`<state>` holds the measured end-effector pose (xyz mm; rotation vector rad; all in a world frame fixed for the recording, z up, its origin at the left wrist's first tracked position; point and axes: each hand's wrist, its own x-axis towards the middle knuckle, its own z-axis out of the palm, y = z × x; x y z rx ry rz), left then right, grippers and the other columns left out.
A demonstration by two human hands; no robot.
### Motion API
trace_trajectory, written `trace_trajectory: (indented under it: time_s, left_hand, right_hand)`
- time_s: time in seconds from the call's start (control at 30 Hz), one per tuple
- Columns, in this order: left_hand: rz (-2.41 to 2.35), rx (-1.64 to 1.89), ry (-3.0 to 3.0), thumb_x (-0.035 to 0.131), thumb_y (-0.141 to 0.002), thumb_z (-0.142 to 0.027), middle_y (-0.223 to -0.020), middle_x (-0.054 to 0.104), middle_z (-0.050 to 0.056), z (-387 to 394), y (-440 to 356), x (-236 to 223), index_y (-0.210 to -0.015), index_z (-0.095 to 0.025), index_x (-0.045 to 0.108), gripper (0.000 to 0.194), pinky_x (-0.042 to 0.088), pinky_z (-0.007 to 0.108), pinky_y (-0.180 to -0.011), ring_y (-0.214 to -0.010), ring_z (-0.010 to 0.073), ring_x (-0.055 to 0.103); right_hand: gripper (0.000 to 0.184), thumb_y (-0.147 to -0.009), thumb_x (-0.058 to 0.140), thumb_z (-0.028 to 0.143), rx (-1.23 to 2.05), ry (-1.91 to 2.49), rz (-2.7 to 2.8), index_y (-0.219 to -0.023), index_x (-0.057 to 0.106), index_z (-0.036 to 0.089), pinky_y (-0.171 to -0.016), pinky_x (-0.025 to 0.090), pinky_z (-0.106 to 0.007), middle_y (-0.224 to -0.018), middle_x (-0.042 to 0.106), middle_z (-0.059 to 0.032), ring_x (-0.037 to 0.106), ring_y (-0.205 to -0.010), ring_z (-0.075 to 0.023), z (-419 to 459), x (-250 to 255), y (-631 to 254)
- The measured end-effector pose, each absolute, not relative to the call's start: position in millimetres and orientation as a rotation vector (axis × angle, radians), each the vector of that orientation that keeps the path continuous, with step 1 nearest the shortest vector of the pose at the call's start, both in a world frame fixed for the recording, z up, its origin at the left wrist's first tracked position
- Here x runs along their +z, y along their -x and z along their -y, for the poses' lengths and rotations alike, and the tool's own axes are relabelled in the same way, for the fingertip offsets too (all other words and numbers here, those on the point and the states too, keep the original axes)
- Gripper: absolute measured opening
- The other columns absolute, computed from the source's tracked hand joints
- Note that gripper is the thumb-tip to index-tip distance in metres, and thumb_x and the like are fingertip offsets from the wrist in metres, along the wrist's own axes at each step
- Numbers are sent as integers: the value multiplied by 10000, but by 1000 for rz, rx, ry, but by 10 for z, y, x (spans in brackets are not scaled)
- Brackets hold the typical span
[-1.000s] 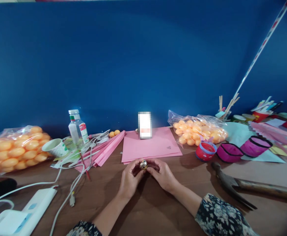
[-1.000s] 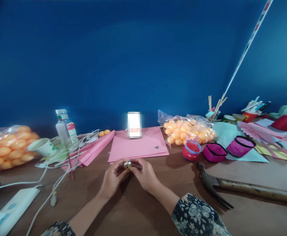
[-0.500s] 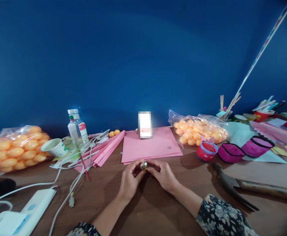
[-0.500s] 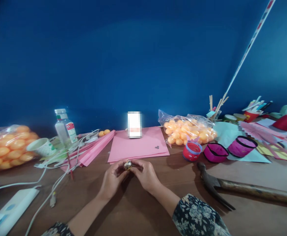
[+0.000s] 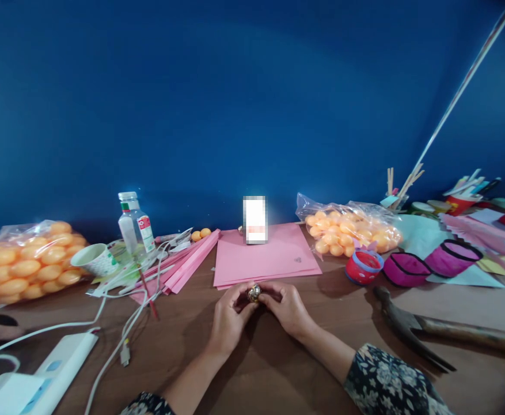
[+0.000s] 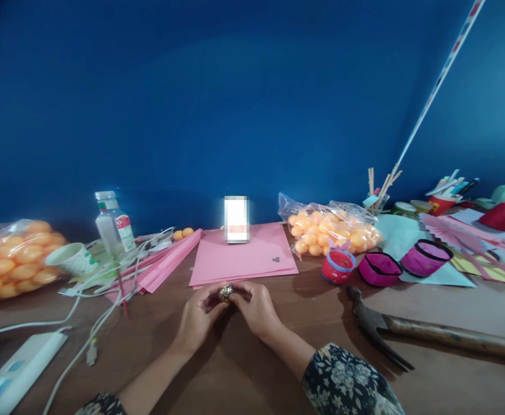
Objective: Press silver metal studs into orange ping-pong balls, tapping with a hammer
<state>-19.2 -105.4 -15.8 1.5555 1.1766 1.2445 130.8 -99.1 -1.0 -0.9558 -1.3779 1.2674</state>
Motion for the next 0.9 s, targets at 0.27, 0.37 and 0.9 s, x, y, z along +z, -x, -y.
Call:
trace_trajectory:
  time_s: [0.27,0.37,0.9]
  left_hand:
    - [-1136,1219,-1424,626,-709,-271,-1045,644,93,1054,177,-118,-1089,-164,540,404,480,355,-847,-948,221,611]
    - [-1152,1213,-1421,598,-732,-279,-1130,604,91,1060,177,-108,-1154,-175,503,444,462,349,-883,-1008,215,583]
    - [-1092,1169,-1401,551,-769,-283,-942,623,59,1064,189,-32,-983,-170,520,244,483,309,-786,-872,177,602]
  right_hand:
    - [239,-749,582,201,1251,941,1396,-978,640,166,-835,480,-346,-952,680,-62,626,-898,-213,975,-10,-1309]
    - [272,-754,572,183,1270,902,1383,-1023,614,177,-860,471,-345,-1003,664,-63,615,-933,-203,969,-50,-1312]
    - [324,-784,515,94,865,928,1725,-1066,589,236,-893,423,-314,-1034,620,-43,548,-988,-168,1014,-38,-1326]
